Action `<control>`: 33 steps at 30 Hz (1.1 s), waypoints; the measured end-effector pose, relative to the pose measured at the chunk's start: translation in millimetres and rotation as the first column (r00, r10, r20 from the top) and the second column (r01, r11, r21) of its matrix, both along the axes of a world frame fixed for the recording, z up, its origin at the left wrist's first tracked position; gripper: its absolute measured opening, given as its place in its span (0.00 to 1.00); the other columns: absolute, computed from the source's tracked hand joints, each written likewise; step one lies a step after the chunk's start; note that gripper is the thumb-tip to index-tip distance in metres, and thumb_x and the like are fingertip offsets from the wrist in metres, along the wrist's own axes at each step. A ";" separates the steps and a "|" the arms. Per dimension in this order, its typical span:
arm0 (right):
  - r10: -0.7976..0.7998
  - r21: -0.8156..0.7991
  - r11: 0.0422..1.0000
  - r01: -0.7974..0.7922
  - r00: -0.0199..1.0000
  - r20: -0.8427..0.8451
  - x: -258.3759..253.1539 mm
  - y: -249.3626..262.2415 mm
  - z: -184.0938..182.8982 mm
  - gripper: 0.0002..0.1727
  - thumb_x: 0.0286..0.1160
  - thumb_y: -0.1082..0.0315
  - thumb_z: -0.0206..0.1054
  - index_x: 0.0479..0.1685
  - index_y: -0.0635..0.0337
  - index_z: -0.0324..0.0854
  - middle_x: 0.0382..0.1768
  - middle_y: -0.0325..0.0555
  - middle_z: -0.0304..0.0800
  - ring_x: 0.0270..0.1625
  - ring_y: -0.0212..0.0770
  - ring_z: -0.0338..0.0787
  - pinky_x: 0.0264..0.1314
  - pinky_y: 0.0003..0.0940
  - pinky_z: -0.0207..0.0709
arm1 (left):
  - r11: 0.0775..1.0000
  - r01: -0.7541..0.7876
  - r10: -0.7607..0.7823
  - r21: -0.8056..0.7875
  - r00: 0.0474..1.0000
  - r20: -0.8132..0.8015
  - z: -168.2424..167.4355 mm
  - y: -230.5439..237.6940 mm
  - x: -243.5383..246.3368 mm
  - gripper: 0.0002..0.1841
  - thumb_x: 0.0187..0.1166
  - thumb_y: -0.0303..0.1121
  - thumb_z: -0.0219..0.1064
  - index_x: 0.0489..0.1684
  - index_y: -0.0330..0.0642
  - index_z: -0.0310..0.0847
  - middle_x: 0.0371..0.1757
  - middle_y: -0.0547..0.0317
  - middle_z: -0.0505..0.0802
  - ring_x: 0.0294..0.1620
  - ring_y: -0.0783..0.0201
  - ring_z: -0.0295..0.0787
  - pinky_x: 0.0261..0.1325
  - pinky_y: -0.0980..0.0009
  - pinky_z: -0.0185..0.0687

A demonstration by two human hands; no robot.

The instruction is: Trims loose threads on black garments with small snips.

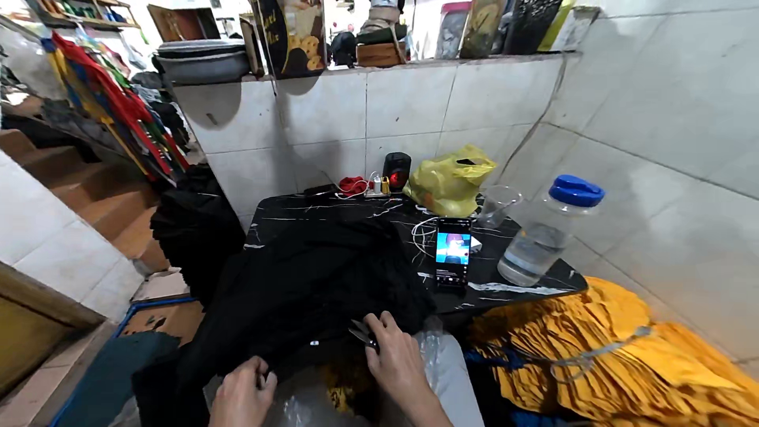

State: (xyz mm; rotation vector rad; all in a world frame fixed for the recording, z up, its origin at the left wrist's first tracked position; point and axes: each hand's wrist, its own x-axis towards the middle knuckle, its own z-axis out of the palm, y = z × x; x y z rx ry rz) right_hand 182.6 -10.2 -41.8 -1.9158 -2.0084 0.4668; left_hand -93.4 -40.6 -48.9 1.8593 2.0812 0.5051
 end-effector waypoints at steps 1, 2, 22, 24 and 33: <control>0.016 -0.001 1.000 -0.017 1.000 -0.019 -2.6 2.2 -4.6 0.24 0.72 0.63 0.68 0.71 0.44 0.83 0.61 0.55 0.85 0.38 0.52 0.93 0.41 0.50 0.87 | 0.998 -0.003 0.000 0.060 0.998 0.062 -2.4 -0.3 -1.2 0.12 0.75 0.35 0.70 0.43 0.34 0.90 0.34 0.45 0.94 0.36 0.47 0.93 0.44 0.44 0.87; 0.032 -0.024 0.999 -0.033 0.999 -0.028 -6.0 4.1 -8.4 0.26 0.72 0.63 0.68 0.74 0.42 0.81 0.62 0.55 0.85 0.40 0.52 0.93 0.43 0.50 0.87 | 0.990 -0.043 0.018 0.137 0.984 0.176 -4.0 0.9 -2.9 0.11 0.77 0.33 0.69 0.43 0.33 0.90 0.33 0.49 0.94 0.33 0.54 0.93 0.42 0.51 0.89; 0.468 0.211 0.884 -0.418 0.768 -0.437 -19.1 42.2 -39.1 0.18 0.78 0.66 0.66 0.64 0.42 0.90 0.57 0.34 0.94 0.61 0.33 0.91 0.68 0.40 0.84 | 0.971 -0.127 -0.163 0.202 0.262 0.951 -5.6 23.2 25.0 0.11 0.86 0.25 0.58 0.61 0.32 0.74 0.37 0.46 0.95 0.34 0.56 0.96 0.39 0.61 0.95; 0.476 0.243 0.875 -0.418 0.657 -0.585 -31.1 45.2 -40.6 0.19 0.83 0.67 0.62 0.70 0.47 0.87 0.61 0.33 0.93 0.64 0.28 0.90 0.72 0.34 0.84 | 0.973 -0.111 -0.169 0.201 0.246 0.954 -7.9 19.5 21.1 0.13 0.88 0.25 0.55 0.65 0.33 0.73 0.40 0.45 0.95 0.36 0.55 0.96 0.42 0.59 0.95; 0.475 0.365 0.879 -0.307 0.500 -0.724 -77.2 21.2 -36.8 0.17 0.76 0.56 0.76 0.56 0.56 0.91 0.54 0.38 0.94 0.58 0.31 0.91 0.64 0.30 0.87 | 0.946 -0.096 -0.244 0.310 0.416 0.876 -11.0 0.8 32.3 0.22 0.73 0.19 0.70 0.68 0.30 0.75 0.54 0.45 0.94 0.45 0.51 0.96 0.45 0.61 0.97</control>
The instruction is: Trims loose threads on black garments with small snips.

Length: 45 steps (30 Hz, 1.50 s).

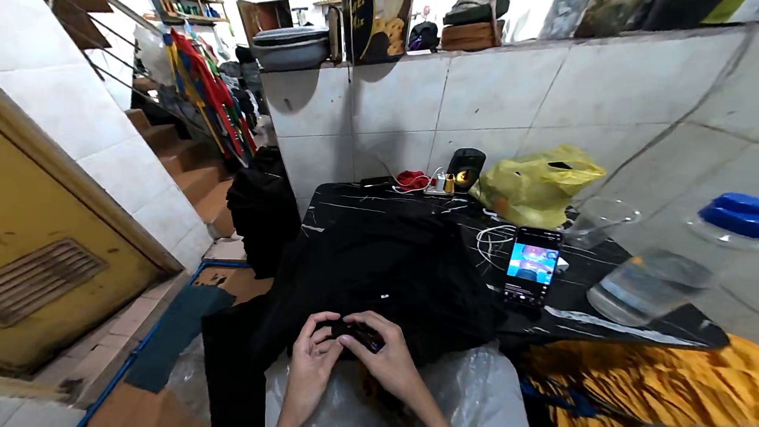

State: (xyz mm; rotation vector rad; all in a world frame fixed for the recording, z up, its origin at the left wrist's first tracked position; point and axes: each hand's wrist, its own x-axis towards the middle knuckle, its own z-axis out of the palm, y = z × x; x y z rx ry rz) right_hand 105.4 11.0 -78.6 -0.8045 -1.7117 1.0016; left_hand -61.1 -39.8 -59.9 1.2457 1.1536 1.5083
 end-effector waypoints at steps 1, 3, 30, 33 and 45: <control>-0.064 0.038 0.997 0.063 0.998 0.012 -5.0 -1.9 -1.8 0.13 0.75 0.58 0.76 0.50 0.56 0.93 0.50 0.38 0.94 0.54 0.30 0.91 0.59 0.28 0.87 | 1.000 -0.027 0.027 0.003 0.999 -0.036 -0.6 -1.4 2.9 0.22 0.72 0.19 0.71 0.67 0.31 0.76 0.54 0.47 0.94 0.44 0.54 0.96 0.43 0.64 0.96; -0.191 0.167 0.969 0.181 0.980 0.047 -11.8 -4.6 -5.2 0.07 0.75 0.64 0.75 0.40 0.58 0.93 0.43 0.40 0.93 0.46 0.30 0.91 0.52 0.26 0.89 | 0.998 -0.070 0.070 0.005 0.995 -0.068 -1.0 -4.6 6.5 0.21 0.72 0.18 0.70 0.65 0.31 0.78 0.51 0.48 0.94 0.41 0.55 0.96 0.41 0.64 0.96; -0.077 0.159 0.987 0.007 0.895 0.439 23.4 -15.1 3.8 0.23 0.84 0.45 0.64 0.55 0.57 0.85 0.39 0.45 0.92 0.36 0.42 0.90 0.40 0.44 0.83 | 0.947 -0.117 0.210 0.299 0.929 -0.305 -23.5 -5.1 4.5 0.04 0.70 0.20 0.74 0.37 0.36 0.90 0.43 0.60 0.94 0.41 0.72 0.92 0.47 0.76 0.92; -0.128 0.230 0.973 0.023 0.883 0.452 14.7 -18.7 3.9 0.21 0.87 0.49 0.62 0.57 0.57 0.85 0.38 0.46 0.93 0.35 0.44 0.92 0.36 0.45 0.85 | 0.949 -0.105 0.197 0.298 0.934 -0.299 -24.9 -5.6 2.2 0.04 0.70 0.20 0.74 0.37 0.36 0.90 0.43 0.58 0.94 0.41 0.70 0.92 0.47 0.75 0.93; -0.192 0.161 0.974 0.159 0.956 0.220 -13.4 -19.8 -12.7 0.24 0.66 0.70 0.76 0.66 0.55 0.83 0.55 0.45 0.92 0.45 0.40 0.93 0.44 0.40 0.89 | 0.947 -0.234 0.270 0.222 0.951 -0.151 -7.4 -6.5 7.2 0.01 0.84 0.22 0.57 0.44 0.35 0.73 0.42 0.59 0.94 0.41 0.67 0.94 0.47 0.70 0.93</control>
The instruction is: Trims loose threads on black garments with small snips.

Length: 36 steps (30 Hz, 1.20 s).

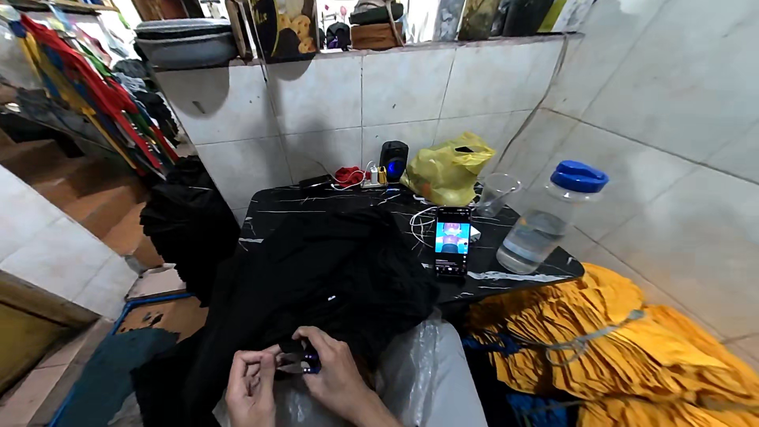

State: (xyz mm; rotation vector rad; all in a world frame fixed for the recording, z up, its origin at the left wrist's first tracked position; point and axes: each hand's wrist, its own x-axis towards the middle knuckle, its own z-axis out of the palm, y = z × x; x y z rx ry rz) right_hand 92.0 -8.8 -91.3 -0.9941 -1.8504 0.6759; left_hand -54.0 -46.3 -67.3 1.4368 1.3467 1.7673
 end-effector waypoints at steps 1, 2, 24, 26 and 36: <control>0.010 0.003 1.000 -0.010 0.999 -0.042 -0.3 1.8 -3.3 0.24 0.63 0.77 0.71 0.64 0.56 0.85 0.55 0.45 0.93 0.49 0.39 0.94 0.49 0.40 0.89 | 0.999 0.010 -0.011 0.033 0.999 0.043 0.2 0.5 -1.3 0.02 0.87 0.23 0.54 0.45 0.36 0.70 0.46 0.55 0.95 0.42 0.61 0.97 0.48 0.65 0.96; 0.008 0.013 1.000 -0.007 0.997 -0.077 0.4 3.5 -5.7 0.23 0.62 0.81 0.68 0.59 0.57 0.88 0.53 0.45 0.94 0.50 0.39 0.94 0.52 0.39 0.90 | 0.997 0.014 -0.019 0.072 0.997 0.072 -1.1 -0.4 -3.2 0.03 0.88 0.23 0.52 0.46 0.35 0.69 0.48 0.51 0.94 0.42 0.55 0.98 0.48 0.60 0.98; 0.243 -0.314 0.879 -0.359 0.903 -0.355 20.6 5.0 0.5 0.16 0.71 0.59 0.80 0.42 0.65 0.89 0.37 0.44 0.91 0.40 0.29 0.88 0.48 0.28 0.83 | 0.984 -0.014 0.111 0.179 0.832 -0.544 -26.4 -8.5 -13.7 0.06 0.75 0.29 0.74 0.40 0.40 0.97 0.41 0.56 0.97 0.49 0.70 0.93 0.59 0.77 0.87; 0.236 -0.314 0.886 -0.341 0.915 -0.329 21.4 4.1 2.5 0.13 0.73 0.63 0.78 0.45 0.66 0.90 0.40 0.46 0.93 0.44 0.30 0.90 0.52 0.30 0.85 | 0.982 -0.030 0.132 0.187 0.817 -0.561 -22.9 -10.1 -12.0 0.06 0.75 0.28 0.73 0.38 0.39 0.96 0.39 0.56 0.96 0.46 0.71 0.93 0.56 0.79 0.87; 0.213 -0.286 0.910 -0.301 0.929 -0.302 17.3 4.8 2.9 0.12 0.80 0.62 0.72 0.45 0.65 0.90 0.40 0.45 0.92 0.44 0.31 0.89 0.53 0.30 0.82 | 0.985 0.019 0.077 0.171 0.842 -0.534 -21.3 -14.3 -18.1 0.06 0.80 0.28 0.69 0.37 0.36 0.90 0.45 0.54 0.93 0.53 0.71 0.90 0.62 0.79 0.85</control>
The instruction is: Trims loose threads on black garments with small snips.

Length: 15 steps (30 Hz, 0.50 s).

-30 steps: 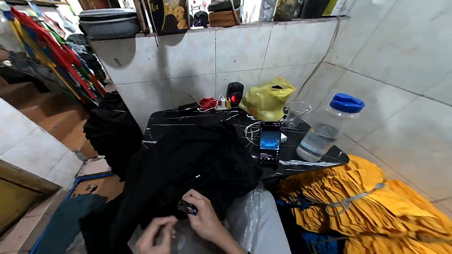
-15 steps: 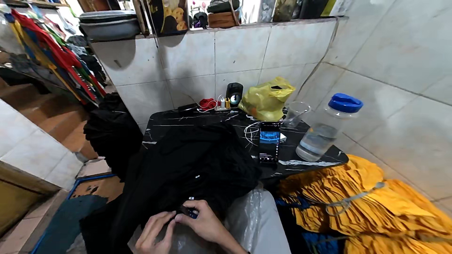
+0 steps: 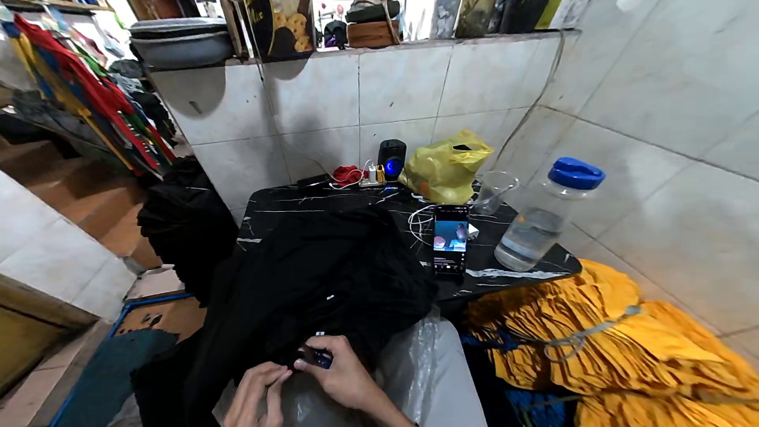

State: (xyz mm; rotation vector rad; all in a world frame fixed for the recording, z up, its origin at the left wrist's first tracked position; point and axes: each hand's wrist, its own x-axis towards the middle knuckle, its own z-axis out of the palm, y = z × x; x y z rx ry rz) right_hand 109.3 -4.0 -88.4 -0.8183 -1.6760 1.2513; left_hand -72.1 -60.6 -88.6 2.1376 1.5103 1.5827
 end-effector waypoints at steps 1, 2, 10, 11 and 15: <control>-0.001 0.000 1.000 0.001 1.000 -0.001 -0.3 -0.1 -0.2 0.13 0.80 0.62 0.72 0.45 0.65 0.89 0.40 0.46 0.92 0.43 0.31 0.89 0.52 0.30 0.82 | 1.000 0.005 -0.005 -0.003 1.000 -0.006 -0.1 0.1 -1.0 0.07 0.81 0.30 0.68 0.37 0.36 0.89 0.48 0.53 0.92 0.57 0.70 0.89 0.65 0.78 0.84; -0.002 0.002 1.000 0.002 1.000 0.000 -0.7 -0.4 -0.4 0.13 0.80 0.62 0.71 0.45 0.65 0.89 0.41 0.46 0.92 0.44 0.32 0.88 0.53 0.30 0.82 | 1.000 0.010 -0.011 -0.011 1.000 -0.010 -0.3 0.1 -2.1 0.08 0.83 0.31 0.67 0.38 0.37 0.88 0.51 0.52 0.92 0.59 0.70 0.88 0.67 0.77 0.83; 0.013 0.080 0.997 -0.019 0.998 0.069 -0.4 -2.8 -0.4 0.11 0.81 0.65 0.70 0.48 0.65 0.88 0.47 0.50 0.92 0.51 0.38 0.90 0.60 0.35 0.82 | 0.991 0.106 -0.100 -0.086 0.992 0.071 -7.8 3.5 -15.5 0.13 0.74 0.33 0.78 0.52 0.38 0.94 0.48 0.56 0.96 0.51 0.71 0.93 0.60 0.75 0.90; 0.018 0.098 0.995 -0.026 0.996 0.086 -0.3 -3.3 -0.2 0.10 0.80 0.66 0.70 0.47 0.65 0.88 0.47 0.50 0.92 0.52 0.39 0.90 0.60 0.36 0.82 | 0.990 0.113 -0.107 -0.087 0.992 0.067 -8.2 3.6 -18.5 0.10 0.73 0.32 0.78 0.49 0.41 0.96 0.46 0.57 0.96 0.50 0.72 0.93 0.59 0.77 0.89; 0.019 0.133 0.990 -0.037 0.990 0.136 -0.2 -4.4 0.3 0.10 0.80 0.65 0.70 0.48 0.64 0.89 0.50 0.50 0.92 0.54 0.40 0.90 0.62 0.38 0.83 | 0.989 0.133 -0.132 -0.064 0.991 0.031 -3.8 0.6 -24.2 0.05 0.76 0.29 0.75 0.43 0.43 0.96 0.48 0.57 0.95 0.54 0.71 0.92 0.61 0.76 0.88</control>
